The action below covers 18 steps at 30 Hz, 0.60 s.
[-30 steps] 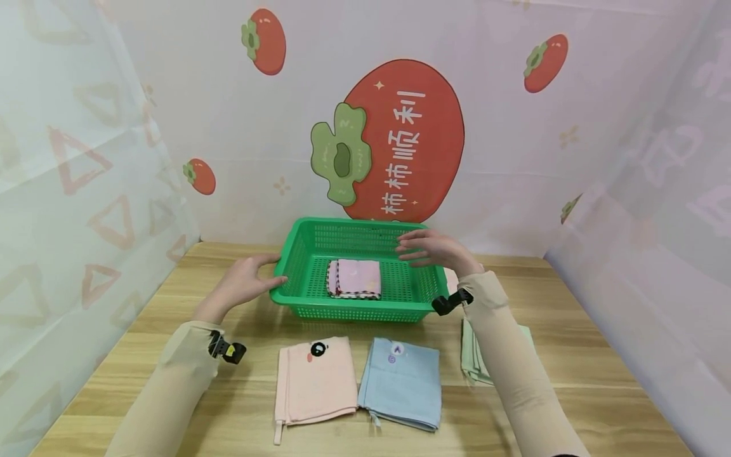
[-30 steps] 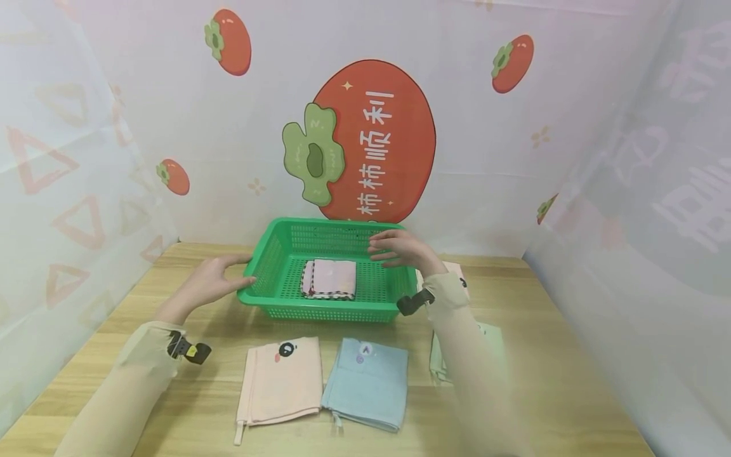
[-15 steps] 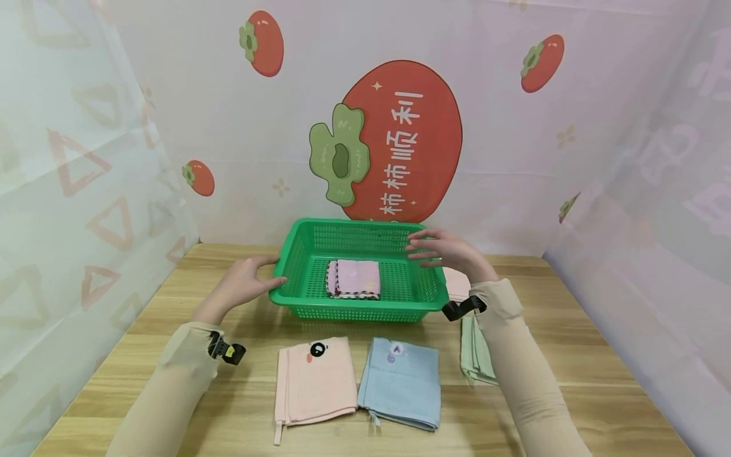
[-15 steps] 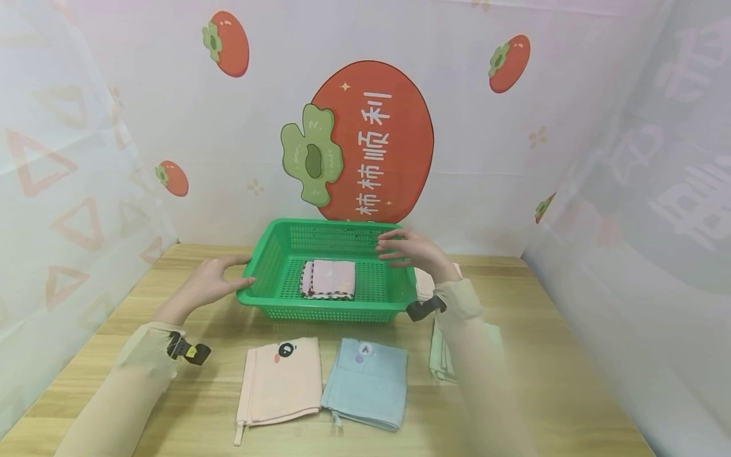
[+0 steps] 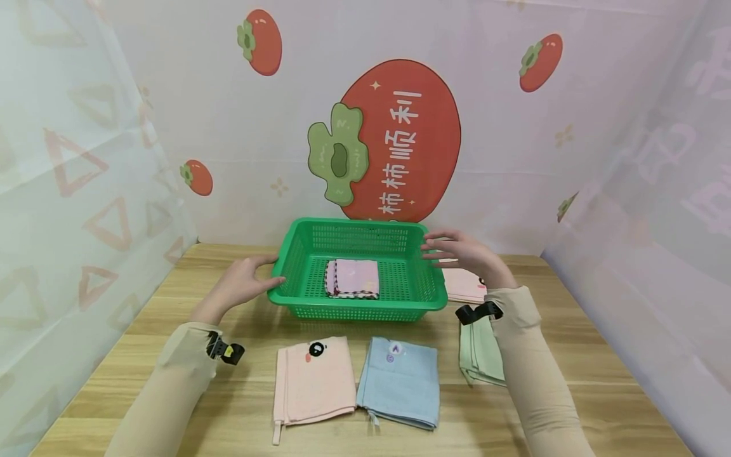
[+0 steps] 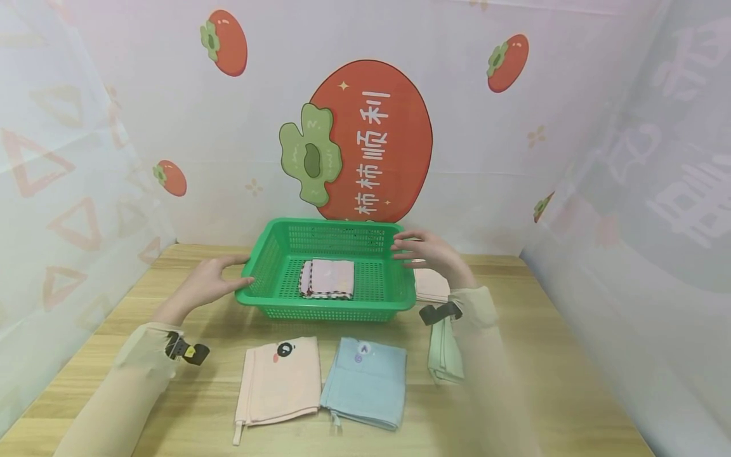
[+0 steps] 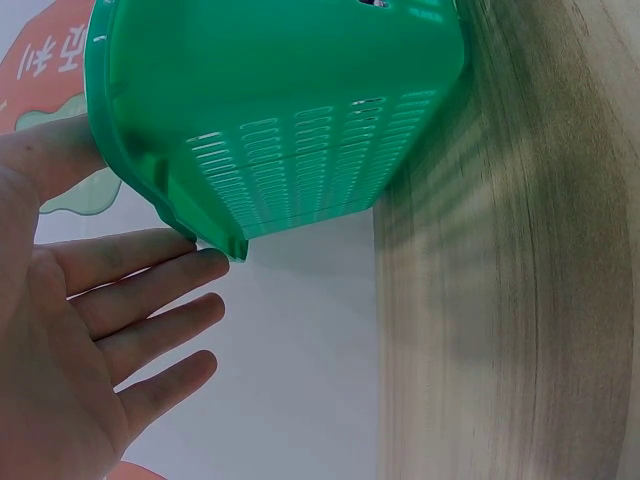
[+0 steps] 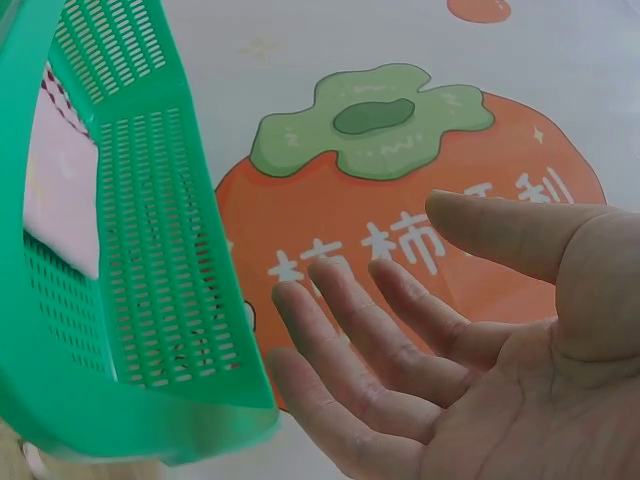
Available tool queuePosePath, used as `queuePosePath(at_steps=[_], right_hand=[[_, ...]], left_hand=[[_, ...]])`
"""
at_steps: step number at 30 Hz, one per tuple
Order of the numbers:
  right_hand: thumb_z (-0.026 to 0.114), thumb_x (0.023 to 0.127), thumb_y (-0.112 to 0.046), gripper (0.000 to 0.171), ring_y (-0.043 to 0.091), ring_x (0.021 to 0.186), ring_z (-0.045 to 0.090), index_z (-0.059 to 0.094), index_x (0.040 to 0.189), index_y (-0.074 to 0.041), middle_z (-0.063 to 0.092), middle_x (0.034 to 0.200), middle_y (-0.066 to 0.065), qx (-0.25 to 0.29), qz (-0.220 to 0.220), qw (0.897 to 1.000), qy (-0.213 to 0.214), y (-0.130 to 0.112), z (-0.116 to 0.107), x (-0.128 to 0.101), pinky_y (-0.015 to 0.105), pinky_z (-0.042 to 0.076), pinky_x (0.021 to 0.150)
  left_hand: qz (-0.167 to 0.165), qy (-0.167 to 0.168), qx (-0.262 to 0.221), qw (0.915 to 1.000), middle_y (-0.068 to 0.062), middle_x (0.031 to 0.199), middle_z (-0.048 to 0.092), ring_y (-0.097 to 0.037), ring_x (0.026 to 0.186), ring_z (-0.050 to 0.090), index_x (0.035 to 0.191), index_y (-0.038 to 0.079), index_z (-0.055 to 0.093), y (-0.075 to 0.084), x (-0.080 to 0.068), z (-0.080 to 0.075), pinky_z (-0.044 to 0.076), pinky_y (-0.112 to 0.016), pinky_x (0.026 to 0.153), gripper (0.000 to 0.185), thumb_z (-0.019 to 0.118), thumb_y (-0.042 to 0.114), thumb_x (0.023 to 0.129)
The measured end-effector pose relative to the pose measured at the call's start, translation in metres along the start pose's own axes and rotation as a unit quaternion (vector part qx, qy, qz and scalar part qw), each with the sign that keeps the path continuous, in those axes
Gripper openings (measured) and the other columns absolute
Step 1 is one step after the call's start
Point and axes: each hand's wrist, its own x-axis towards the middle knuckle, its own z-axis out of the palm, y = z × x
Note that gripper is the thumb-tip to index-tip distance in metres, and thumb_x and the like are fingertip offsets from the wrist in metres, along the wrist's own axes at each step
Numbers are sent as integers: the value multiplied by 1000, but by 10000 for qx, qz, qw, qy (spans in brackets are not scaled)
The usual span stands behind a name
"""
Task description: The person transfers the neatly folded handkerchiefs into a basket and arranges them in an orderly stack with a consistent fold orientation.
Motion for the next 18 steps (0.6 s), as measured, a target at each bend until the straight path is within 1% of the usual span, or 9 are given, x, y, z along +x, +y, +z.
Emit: queuePosePath(at_steps=[3,6,12,16,18], right_hand=[[48,100,-23,50,46,129,42,33,140,3,41,141,31,3,40,10000,87,1,-4,-4,53,36,107],[48,100,-25,54,44,129,43,31,142,4,41,141,30,-109,103,9998,151,3,-8,-7,51,39,106],[46,100,-26,52,39,127,48,32,141,4,43,141,28,-239,120,9994,212,10,-16,-12,48,41,104],[48,100,-29,52,25,117,60,35,139,2,44,141,27,-341,92,9990,260,15,-21,-15,47,43,103],[50,99,-32,53,16,110,63,36,139,1,48,138,24,-409,96,9986,306,18,-23,-16,46,44,102]], left_hand=[[-8,-12,-6,10000,-22,131,56,-43,124,48,131,-2,54,1,-1,-1,40,-59,100,63,67,39,86],[-6,-12,-7,10000,-22,131,56,-43,124,49,131,-2,54,1,0,0,40,-59,100,63,68,39,86],[-2,-5,-25,10000,-22,131,56,-43,124,49,131,-2,54,-1,0,1,40,-59,100,64,67,41,86],[-15,7,-32,10000,-22,131,56,-43,124,49,131,-2,54,-1,0,1,40,-59,99,66,67,44,85],[-19,22,-23,10000,-22,131,57,-43,124,49,131,-2,54,-1,0,1,41,-59,99,66,67,44,85]])
